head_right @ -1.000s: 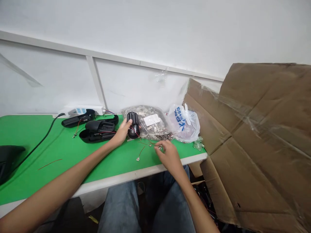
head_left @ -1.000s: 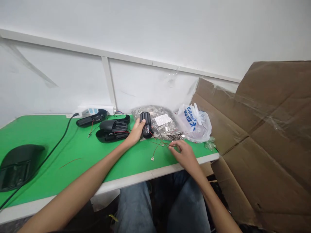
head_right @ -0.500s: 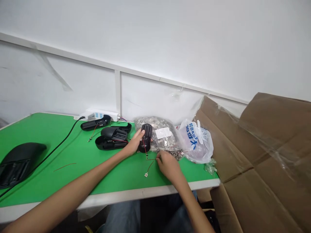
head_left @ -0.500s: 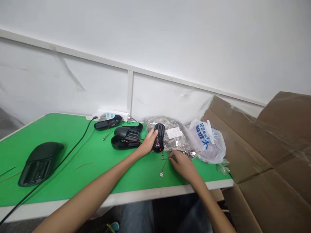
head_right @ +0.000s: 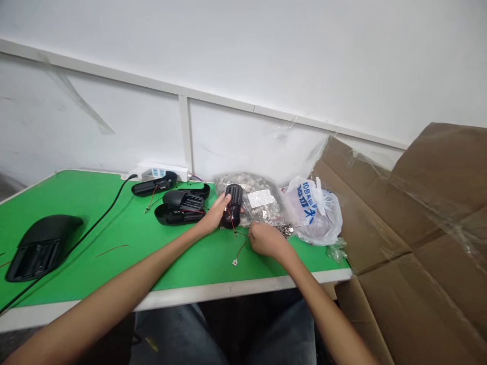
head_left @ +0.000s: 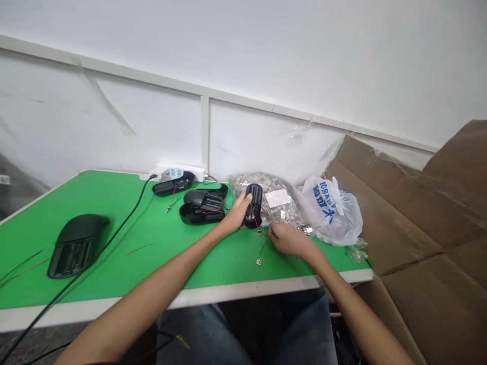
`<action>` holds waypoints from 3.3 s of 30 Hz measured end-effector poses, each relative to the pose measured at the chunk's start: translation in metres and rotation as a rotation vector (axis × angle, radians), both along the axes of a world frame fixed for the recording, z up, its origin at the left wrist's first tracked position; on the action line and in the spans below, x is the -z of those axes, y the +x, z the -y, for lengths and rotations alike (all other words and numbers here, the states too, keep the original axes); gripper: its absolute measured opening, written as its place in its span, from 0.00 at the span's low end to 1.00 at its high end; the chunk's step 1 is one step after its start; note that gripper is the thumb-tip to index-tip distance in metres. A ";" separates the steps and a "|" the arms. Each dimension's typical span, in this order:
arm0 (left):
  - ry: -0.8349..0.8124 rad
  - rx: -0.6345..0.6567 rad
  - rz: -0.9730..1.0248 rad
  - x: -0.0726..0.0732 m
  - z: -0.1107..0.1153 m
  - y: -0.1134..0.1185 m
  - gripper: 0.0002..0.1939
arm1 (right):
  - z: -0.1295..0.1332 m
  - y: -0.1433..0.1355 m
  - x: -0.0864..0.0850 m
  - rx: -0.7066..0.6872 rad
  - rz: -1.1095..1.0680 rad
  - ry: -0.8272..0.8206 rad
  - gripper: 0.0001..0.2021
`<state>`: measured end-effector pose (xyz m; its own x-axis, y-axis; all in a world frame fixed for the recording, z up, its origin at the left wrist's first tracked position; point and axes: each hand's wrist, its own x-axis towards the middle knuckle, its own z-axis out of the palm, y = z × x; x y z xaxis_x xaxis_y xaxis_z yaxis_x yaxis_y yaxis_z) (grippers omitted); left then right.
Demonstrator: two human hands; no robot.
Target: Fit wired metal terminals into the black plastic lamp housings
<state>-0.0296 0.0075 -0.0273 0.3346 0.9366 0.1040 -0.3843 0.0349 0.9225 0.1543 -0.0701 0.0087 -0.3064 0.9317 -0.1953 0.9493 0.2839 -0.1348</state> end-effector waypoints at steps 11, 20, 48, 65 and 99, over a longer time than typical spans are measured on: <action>-0.007 0.015 0.097 -0.003 0.003 -0.002 0.29 | 0.007 0.025 0.004 0.029 -0.544 -0.036 0.09; -0.139 0.005 0.284 -0.017 0.000 -0.008 0.16 | -0.059 0.010 -0.034 -0.094 -1.146 -0.453 0.21; -0.253 -0.040 0.171 -0.016 -0.008 -0.015 0.10 | -0.030 -0.049 0.000 -0.543 -0.463 -0.149 0.07; -0.383 -0.096 0.257 -0.020 -0.010 -0.019 0.12 | -0.042 -0.013 -0.017 -0.476 -0.821 -0.392 0.07; -0.100 0.100 0.040 -0.003 -0.001 -0.013 0.27 | -0.072 -0.031 0.020 0.128 -1.602 0.149 0.17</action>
<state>-0.0429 0.0081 -0.0248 0.4239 0.9053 0.0268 -0.4112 0.1660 0.8963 0.1237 0.0016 -0.0111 -0.0184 0.9464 0.3226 -0.1159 0.3185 -0.9408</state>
